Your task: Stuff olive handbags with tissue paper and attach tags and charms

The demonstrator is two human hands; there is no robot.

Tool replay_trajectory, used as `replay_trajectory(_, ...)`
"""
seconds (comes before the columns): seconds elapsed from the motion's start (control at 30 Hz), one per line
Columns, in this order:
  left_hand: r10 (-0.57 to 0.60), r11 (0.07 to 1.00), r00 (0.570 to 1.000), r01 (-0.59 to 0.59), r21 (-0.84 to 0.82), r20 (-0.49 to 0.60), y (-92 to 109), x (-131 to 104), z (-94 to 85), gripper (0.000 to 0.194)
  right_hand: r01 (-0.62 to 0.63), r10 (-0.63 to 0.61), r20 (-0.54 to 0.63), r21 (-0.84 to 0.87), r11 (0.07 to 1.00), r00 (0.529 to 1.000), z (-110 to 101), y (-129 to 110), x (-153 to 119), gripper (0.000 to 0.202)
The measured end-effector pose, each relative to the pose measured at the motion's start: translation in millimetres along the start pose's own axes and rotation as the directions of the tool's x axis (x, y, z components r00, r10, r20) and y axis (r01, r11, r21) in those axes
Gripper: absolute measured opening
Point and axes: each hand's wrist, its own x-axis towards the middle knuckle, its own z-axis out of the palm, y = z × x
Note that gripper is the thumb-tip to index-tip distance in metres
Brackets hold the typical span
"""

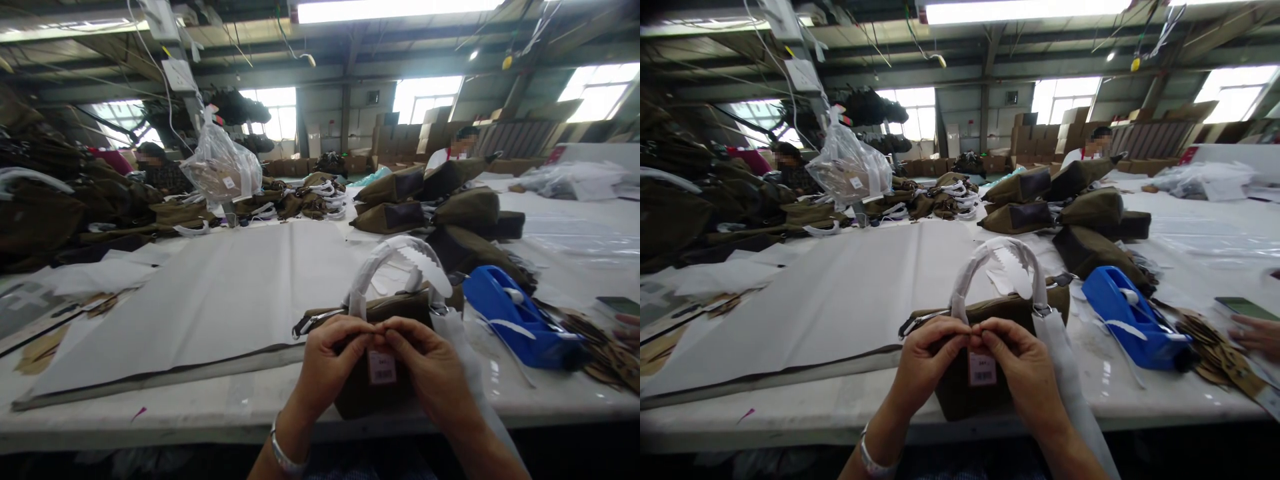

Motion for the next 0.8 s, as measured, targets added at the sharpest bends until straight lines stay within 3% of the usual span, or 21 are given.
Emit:
replay_trajectory(0.2, -0.129, 0.987, 0.992, 0.127, -0.104, -0.013, -2.2, -5.3, 6.7, 0.02, 0.128, -0.132, -0.016, -0.166, 0.978, 0.991, 0.8, -0.4, -3.3, 0.016)
replay_trajectory(0.47, -0.124, 0.987, 0.992, 0.12, -0.103, -0.028, -0.6, -6.0, 10.4, 0.024, 0.198, -0.199, 0.028, -0.322, 0.926, 0.98, 1.3, -3.6, -4.3, 0.013)
replay_trajectory(0.8, -0.11, 0.991, 0.993, 0.106, -0.078, -0.042, -0.2, -5.5, 10.5, 0.024, 0.195, -0.191, 0.045, -0.34, 0.92, 0.98, 2.3, -7.0, -7.0, 0.012)
